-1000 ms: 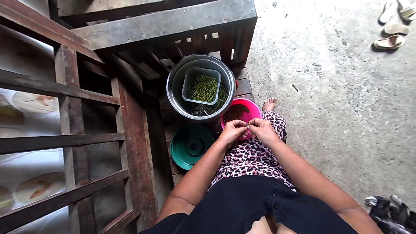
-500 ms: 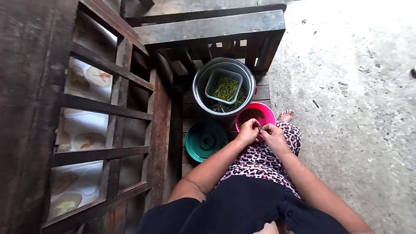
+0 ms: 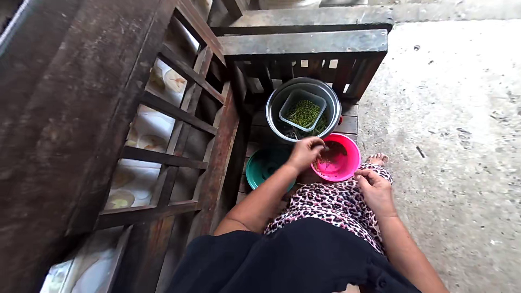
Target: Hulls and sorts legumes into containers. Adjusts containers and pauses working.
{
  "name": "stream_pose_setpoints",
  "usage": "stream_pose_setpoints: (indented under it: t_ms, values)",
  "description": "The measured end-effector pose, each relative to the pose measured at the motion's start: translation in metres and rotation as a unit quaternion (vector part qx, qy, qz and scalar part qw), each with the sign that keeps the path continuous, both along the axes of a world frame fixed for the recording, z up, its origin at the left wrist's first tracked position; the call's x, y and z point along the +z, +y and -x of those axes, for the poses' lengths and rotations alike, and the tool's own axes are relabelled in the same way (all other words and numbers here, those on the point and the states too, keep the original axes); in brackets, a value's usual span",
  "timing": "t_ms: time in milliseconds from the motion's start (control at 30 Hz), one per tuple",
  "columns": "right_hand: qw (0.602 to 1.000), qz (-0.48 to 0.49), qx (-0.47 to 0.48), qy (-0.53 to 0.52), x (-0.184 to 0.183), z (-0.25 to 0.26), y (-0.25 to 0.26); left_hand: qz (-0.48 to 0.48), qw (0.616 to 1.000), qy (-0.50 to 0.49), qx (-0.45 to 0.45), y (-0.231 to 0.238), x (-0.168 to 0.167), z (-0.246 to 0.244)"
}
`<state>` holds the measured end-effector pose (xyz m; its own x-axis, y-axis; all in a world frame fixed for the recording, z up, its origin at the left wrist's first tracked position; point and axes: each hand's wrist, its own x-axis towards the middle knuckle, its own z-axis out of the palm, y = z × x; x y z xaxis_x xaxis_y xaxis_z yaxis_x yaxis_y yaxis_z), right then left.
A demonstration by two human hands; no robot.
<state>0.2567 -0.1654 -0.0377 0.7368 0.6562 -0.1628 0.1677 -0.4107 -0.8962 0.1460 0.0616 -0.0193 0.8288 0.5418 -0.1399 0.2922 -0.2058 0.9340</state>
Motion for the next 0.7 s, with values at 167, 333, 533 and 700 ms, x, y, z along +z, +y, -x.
stream_pose_setpoints:
  t_ms: [167, 333, 533, 700]
  values:
    - [1.0, -0.006, 0.0, 0.011, -0.012, 0.002, -0.029, -0.16, 0.981, 0.057, 0.094, 0.069, 0.015, 0.025]
    - [1.0, 0.014, -0.006, 0.02, -0.005, 0.002, -0.036, -0.224, 0.963, 0.141, 0.039, 0.081, 0.018, 0.028]
    - [1.0, 0.007, 0.01, 0.01, -0.012, 0.005, -0.037, -0.257, 0.965, 0.031, 0.033, 0.055, 0.012, 0.074]
    - [0.998, 0.039, 0.045, -0.001, -0.017, 0.003, -0.033, -0.155, 0.942, 0.286, -0.087, 0.049, -0.015, 0.136]
